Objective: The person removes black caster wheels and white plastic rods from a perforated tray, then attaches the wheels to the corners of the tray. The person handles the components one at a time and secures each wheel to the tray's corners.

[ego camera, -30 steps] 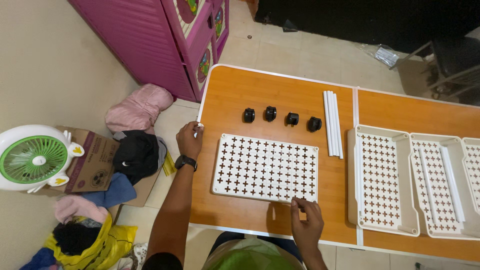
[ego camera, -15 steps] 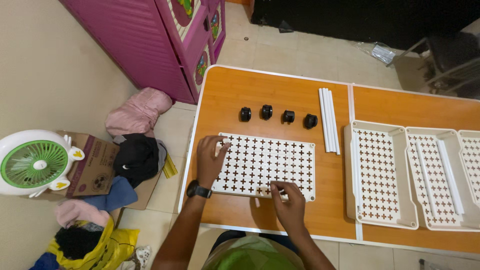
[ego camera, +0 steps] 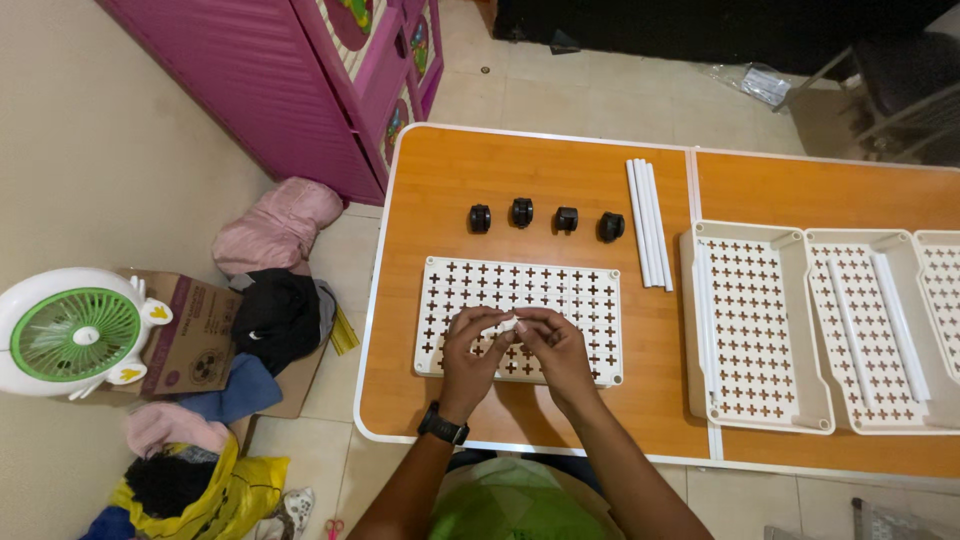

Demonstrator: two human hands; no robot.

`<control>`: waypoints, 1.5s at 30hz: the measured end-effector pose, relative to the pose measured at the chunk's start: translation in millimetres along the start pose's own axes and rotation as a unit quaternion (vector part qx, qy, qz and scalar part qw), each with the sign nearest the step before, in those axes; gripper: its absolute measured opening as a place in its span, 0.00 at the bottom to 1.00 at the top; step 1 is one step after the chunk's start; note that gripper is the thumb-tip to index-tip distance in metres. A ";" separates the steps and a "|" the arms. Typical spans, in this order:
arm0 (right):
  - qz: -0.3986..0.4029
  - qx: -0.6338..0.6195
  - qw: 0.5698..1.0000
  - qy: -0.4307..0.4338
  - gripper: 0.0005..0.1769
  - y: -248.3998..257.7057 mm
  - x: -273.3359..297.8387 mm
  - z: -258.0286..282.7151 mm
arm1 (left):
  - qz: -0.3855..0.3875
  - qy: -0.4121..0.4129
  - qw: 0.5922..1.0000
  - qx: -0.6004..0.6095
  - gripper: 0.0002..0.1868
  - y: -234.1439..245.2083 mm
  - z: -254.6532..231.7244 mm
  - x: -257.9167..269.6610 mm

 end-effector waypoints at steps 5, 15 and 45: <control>-0.001 -0.049 0.998 -0.031 0.13 18.1 4.6 1.7 | 0.017 -0.018 1.000 0.001 0.14 -12.4 -6.7 4.7; -0.043 -0.044 0.998 0.016 0.17 51.3 26.9 7.7 | 0.089 -0.051 0.990 -0.097 0.14 -32.7 -27.8 8.9; -0.055 0.083 0.992 -0.073 0.10 196.4 53.6 -32.4 | 0.182 -0.061 0.963 -0.190 0.08 -153.7 8.1 49.3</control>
Point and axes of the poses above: each hand's wrist, its own x-axis away from the middle knuckle, its own y-axis out of the back of the hand, z = x × y, the point moved 2 cm from there along -x, towards the middle knuckle, and after that the axes turned 2 degrees about x, right-handed, at the moved point
